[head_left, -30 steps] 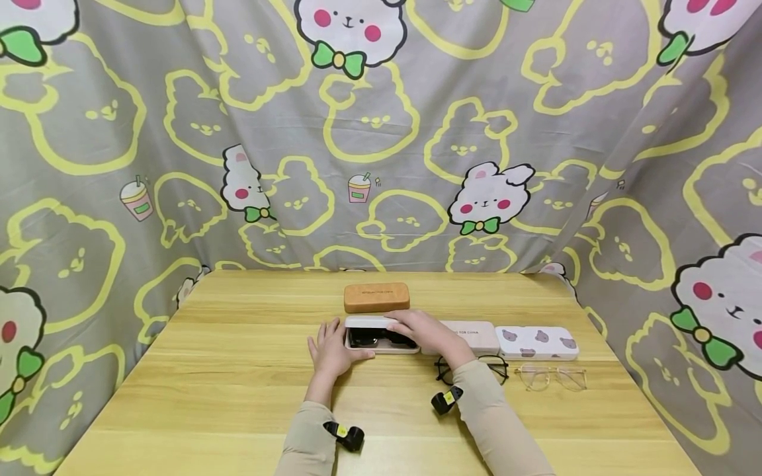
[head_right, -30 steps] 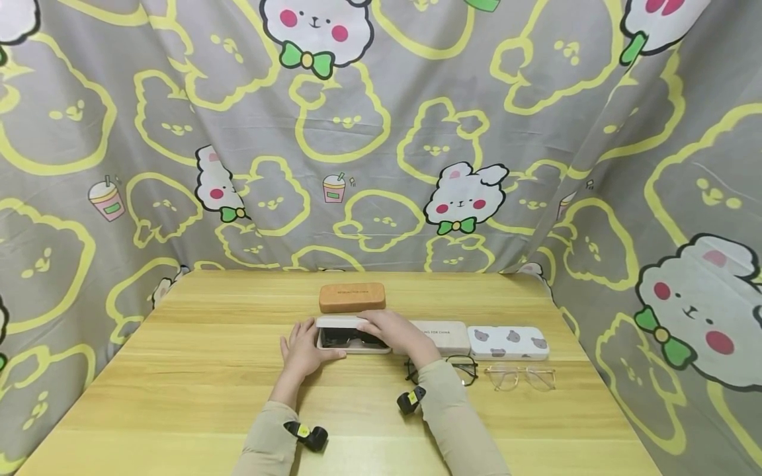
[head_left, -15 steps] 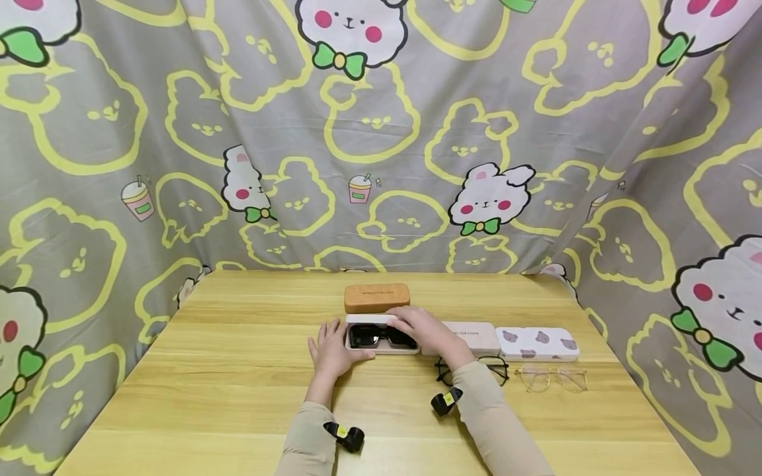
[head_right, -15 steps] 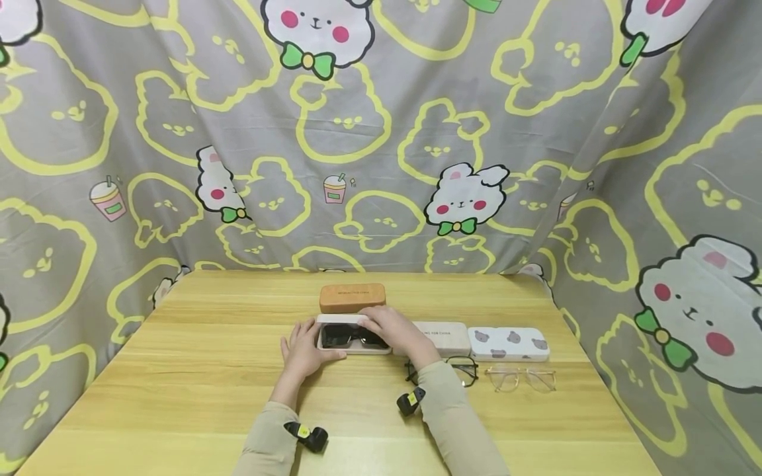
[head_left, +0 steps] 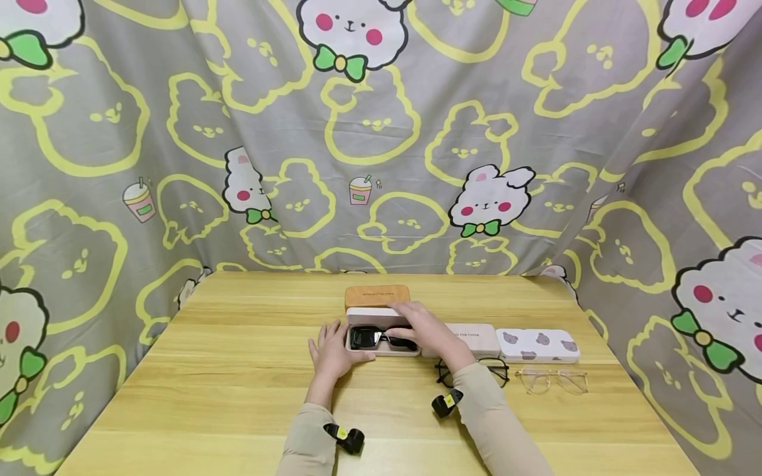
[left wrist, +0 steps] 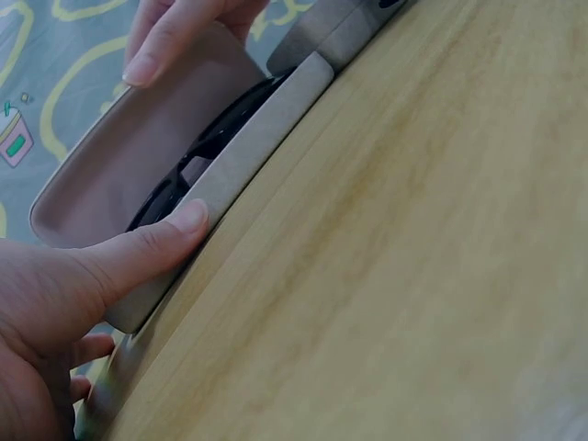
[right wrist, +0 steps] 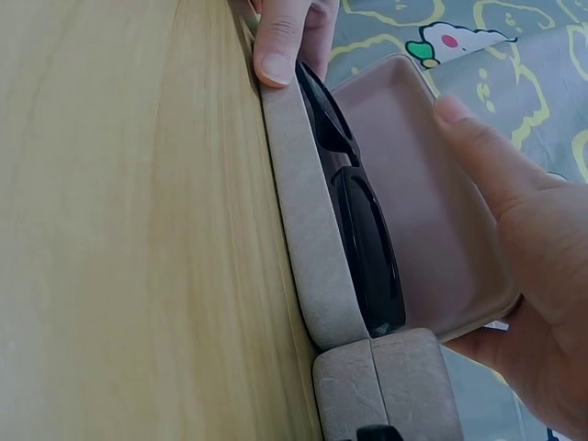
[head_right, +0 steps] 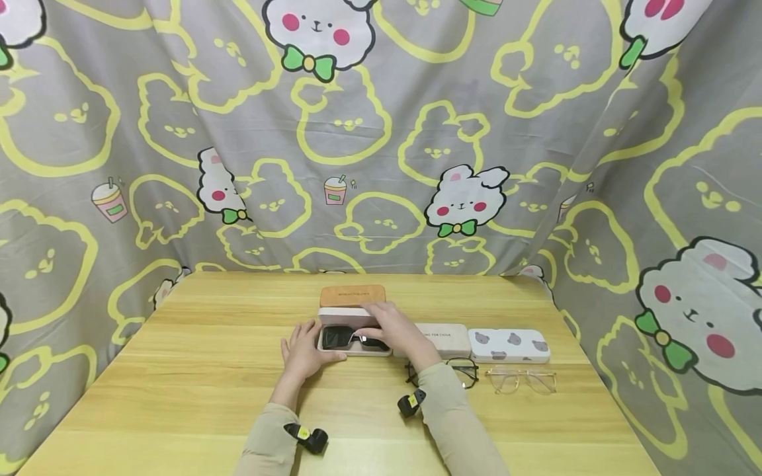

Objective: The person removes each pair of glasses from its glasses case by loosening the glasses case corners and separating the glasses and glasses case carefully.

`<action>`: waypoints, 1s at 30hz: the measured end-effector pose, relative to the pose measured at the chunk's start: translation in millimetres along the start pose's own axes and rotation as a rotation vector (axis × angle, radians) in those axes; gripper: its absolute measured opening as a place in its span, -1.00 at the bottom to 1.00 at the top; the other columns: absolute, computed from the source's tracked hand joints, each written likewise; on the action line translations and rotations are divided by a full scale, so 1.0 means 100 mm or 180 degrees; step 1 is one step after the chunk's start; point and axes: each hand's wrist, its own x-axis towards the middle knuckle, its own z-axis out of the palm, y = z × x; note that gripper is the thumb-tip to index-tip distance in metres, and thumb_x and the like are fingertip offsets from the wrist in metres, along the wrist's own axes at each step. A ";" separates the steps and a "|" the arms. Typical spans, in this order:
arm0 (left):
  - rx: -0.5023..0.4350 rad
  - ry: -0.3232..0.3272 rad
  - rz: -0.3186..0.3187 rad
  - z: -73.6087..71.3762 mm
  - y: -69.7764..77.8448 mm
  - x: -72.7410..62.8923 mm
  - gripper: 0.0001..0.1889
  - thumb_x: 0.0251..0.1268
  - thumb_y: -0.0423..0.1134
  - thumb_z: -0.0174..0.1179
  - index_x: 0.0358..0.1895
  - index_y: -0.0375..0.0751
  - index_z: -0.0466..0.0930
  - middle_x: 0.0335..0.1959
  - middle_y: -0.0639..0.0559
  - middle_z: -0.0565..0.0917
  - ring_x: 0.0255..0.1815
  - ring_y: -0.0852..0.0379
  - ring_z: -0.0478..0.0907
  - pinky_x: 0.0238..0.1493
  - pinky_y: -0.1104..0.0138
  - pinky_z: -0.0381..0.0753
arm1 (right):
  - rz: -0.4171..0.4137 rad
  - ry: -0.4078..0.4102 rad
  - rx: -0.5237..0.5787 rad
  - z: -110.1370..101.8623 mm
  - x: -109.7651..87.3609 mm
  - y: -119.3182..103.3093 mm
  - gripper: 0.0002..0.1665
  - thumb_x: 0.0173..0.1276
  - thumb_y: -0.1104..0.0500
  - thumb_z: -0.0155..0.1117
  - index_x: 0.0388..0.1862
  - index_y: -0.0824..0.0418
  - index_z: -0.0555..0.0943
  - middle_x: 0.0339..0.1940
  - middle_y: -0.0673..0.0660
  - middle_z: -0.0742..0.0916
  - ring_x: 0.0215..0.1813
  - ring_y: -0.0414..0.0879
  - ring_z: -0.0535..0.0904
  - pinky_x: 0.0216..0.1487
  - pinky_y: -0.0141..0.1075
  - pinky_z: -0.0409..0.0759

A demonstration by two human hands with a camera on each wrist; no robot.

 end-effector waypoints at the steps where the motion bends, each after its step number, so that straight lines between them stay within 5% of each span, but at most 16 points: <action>1: -0.0004 -0.0002 -0.0001 0.00 0.00 0.00 0.06 -0.29 0.25 0.52 0.40 -0.14 0.37 0.48 -0.19 0.28 0.57 -0.32 -0.04 0.44 -0.38 -0.27 | -0.0004 0.0011 0.0008 0.00 0.00 0.00 -0.18 0.36 -0.35 0.07 0.49 0.00 0.29 0.43 0.13 0.46 0.47 0.12 0.32 0.39 0.06 0.40; 13: -0.0008 -0.0033 -0.0021 -0.01 0.01 0.01 0.05 -0.27 0.26 0.51 0.40 -0.14 0.37 0.49 -0.19 0.26 0.57 -0.31 -0.06 0.44 -0.37 -0.29 | 0.0032 0.0150 0.0008 -0.04 0.01 0.00 -0.17 0.31 -0.34 0.15 0.46 0.00 0.35 0.37 0.12 0.52 0.42 0.12 0.38 0.40 0.06 0.38; 30: 0.0024 -0.0051 -0.0021 -0.01 0.00 0.01 0.05 -0.26 0.27 0.50 0.40 -0.13 0.37 0.50 -0.19 0.26 0.57 -0.30 -0.05 0.44 -0.37 -0.28 | -0.0333 0.0521 -0.0330 -0.13 0.02 -0.09 -0.28 0.35 -0.22 0.21 0.39 0.09 0.44 0.28 0.12 0.60 0.33 0.12 0.48 0.35 0.13 0.39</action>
